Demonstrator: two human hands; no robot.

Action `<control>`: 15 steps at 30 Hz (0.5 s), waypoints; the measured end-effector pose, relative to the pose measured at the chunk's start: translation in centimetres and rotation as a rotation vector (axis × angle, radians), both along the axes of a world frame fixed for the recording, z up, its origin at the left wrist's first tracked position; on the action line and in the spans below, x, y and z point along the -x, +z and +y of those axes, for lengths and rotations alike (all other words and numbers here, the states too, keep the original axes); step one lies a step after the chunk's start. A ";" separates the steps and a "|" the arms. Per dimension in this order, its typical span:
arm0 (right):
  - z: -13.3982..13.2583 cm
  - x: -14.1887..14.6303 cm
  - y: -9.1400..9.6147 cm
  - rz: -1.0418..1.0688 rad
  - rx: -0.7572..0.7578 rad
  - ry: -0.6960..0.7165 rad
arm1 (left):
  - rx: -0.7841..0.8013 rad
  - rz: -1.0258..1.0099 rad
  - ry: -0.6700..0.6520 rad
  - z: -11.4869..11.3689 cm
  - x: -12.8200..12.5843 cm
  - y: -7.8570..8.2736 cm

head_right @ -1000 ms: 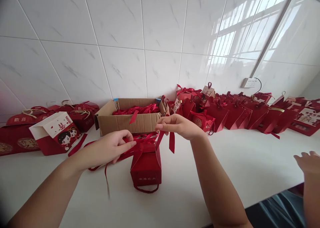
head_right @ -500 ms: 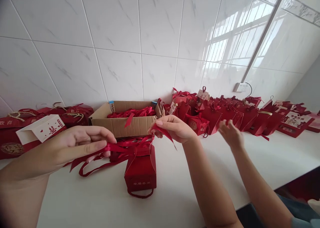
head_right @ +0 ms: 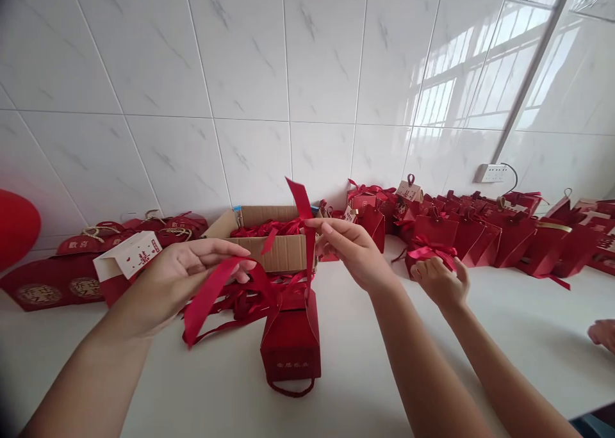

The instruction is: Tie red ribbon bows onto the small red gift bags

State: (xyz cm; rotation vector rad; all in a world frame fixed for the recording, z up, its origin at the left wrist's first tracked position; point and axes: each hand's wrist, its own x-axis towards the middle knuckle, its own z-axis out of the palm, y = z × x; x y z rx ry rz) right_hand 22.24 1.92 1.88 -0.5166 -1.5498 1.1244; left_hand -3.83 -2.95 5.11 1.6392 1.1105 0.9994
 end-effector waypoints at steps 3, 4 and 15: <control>-0.3 0.4 0.0 -0.010 -0.074 -0.127 | -0.193 0.052 0.172 0.1 -0.3 -0.4; -0.4 0.5 0.0 -0.013 -0.099 -0.152 | -0.275 0.076 0.240 0.1 -0.5 -0.6; -1.3 0.2 0.1 -0.036 -0.290 -0.198 | -0.753 0.066 0.526 0.8 -1.3 -1.5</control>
